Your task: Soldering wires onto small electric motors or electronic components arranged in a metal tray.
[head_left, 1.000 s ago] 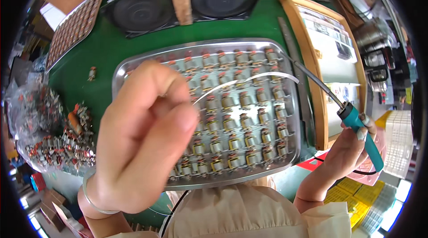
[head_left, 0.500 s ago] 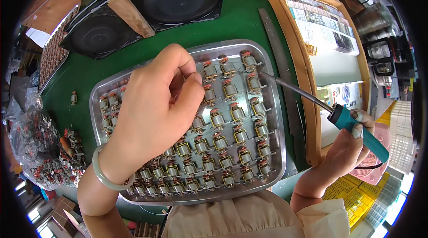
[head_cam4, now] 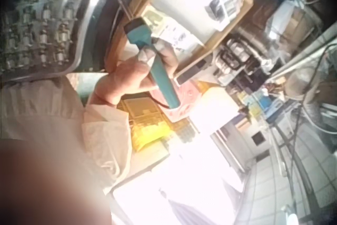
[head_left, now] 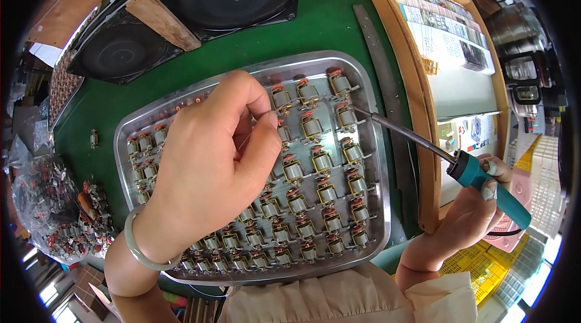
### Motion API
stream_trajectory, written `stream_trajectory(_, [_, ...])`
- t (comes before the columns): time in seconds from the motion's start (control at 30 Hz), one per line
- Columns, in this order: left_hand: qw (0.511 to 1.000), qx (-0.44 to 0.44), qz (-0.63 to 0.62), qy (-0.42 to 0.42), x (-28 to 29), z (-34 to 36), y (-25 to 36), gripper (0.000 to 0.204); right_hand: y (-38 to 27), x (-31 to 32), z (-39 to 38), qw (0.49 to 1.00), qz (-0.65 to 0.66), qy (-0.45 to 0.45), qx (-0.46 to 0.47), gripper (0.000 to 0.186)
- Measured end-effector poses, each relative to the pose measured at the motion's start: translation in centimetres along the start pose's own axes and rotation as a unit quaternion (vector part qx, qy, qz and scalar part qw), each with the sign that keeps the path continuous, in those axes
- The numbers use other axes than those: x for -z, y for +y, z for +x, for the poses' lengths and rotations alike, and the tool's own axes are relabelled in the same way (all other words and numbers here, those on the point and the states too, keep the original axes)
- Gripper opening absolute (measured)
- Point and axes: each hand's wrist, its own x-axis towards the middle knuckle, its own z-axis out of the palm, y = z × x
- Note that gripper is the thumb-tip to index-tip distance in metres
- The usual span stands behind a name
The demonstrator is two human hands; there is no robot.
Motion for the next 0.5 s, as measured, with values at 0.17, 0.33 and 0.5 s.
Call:
stream_trajectory(0.17, [1.000, -0.011, -0.005, 0.009, -0.1, 0.0, 0.0, 0.008, -0.1, -0.2, 0.0, 1.000, 0.000, -0.003, -0.002, 0.029])
stream_trajectory(0.33, [1.000, -0.012, 0.002, 0.005, 0.0, -0.1, 0.1, 0.008, 0.0, -0.2, 0.0, 1.000, 0.001, 0.002, -0.006, 0.029])
stream_trajectory(0.5, [0.999, 0.019, 0.030, 0.020, 1.4, -0.5, 0.4, 0.008, -0.1, 0.8, 0.0, 1.000, 0.029, 0.002, 0.006, 0.028])
